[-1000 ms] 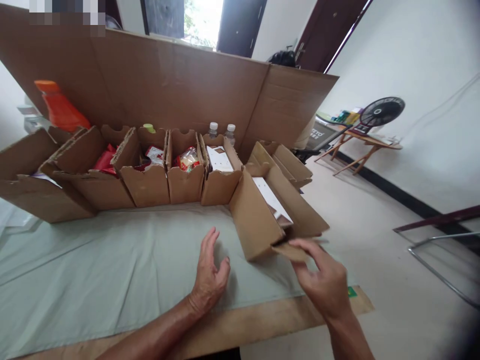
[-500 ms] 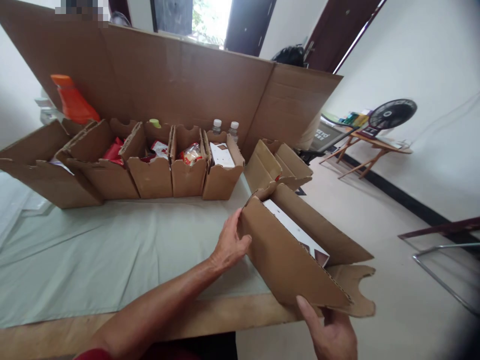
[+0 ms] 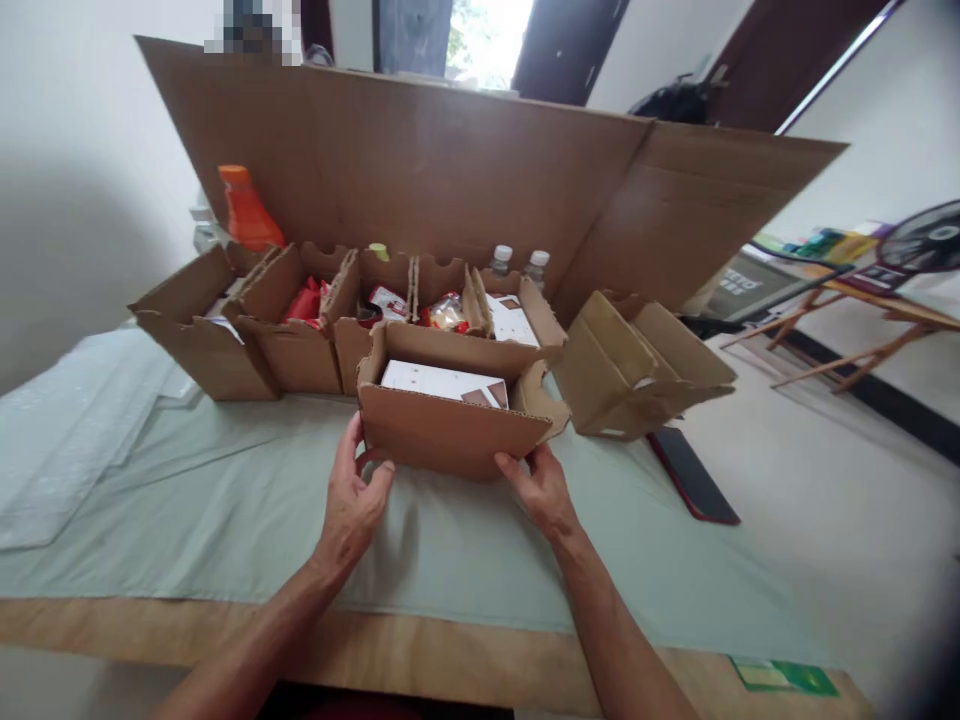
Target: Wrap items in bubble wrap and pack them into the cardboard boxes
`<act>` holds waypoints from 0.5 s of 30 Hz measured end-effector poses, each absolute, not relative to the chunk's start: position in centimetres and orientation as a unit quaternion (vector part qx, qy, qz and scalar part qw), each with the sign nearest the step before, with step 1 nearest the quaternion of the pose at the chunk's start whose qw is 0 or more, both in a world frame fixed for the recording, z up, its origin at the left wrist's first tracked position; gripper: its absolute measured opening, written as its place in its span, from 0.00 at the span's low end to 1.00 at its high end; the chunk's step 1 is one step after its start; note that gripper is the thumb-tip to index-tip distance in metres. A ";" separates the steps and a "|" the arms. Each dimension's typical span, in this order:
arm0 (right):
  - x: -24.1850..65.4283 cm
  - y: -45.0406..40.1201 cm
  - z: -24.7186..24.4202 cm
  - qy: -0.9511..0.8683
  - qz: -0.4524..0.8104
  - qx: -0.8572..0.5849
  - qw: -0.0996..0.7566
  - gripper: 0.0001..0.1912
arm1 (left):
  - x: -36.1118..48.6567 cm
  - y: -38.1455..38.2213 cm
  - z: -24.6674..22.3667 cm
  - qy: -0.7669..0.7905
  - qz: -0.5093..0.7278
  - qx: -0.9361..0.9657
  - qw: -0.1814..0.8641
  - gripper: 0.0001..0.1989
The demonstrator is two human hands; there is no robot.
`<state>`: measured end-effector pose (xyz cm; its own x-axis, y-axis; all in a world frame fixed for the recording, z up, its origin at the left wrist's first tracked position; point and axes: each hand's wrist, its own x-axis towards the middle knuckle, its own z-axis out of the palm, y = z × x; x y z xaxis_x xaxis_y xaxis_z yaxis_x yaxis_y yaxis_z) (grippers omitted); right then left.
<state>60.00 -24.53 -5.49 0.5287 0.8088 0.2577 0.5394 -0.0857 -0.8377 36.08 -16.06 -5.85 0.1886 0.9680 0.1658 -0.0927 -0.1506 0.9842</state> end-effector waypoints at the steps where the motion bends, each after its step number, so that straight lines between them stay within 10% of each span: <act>1: 59.7 -23.7 -6.0 -0.464 0.131 -0.726 0.490 0.30 | 36.0 -15.5 -6.1 0.383 0.506 0.571 0.520 0.36; 10: 59.7 -24.3 -9.4 -0.487 0.049 -0.780 0.390 0.17 | 34.7 -15.5 -9.8 0.431 0.412 0.619 0.511 0.46; 15: 62.3 -24.3 -12.9 -0.565 -0.006 -0.771 0.294 0.15 | 29.1 -17.3 -9.5 0.386 0.366 0.705 0.469 0.35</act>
<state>62.33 -24.26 -12.87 0.3606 0.8675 0.3425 0.8750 -0.1874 -0.4465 29.13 -17.26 -9.51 0.4335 0.8879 0.1538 0.2014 -0.2618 0.9439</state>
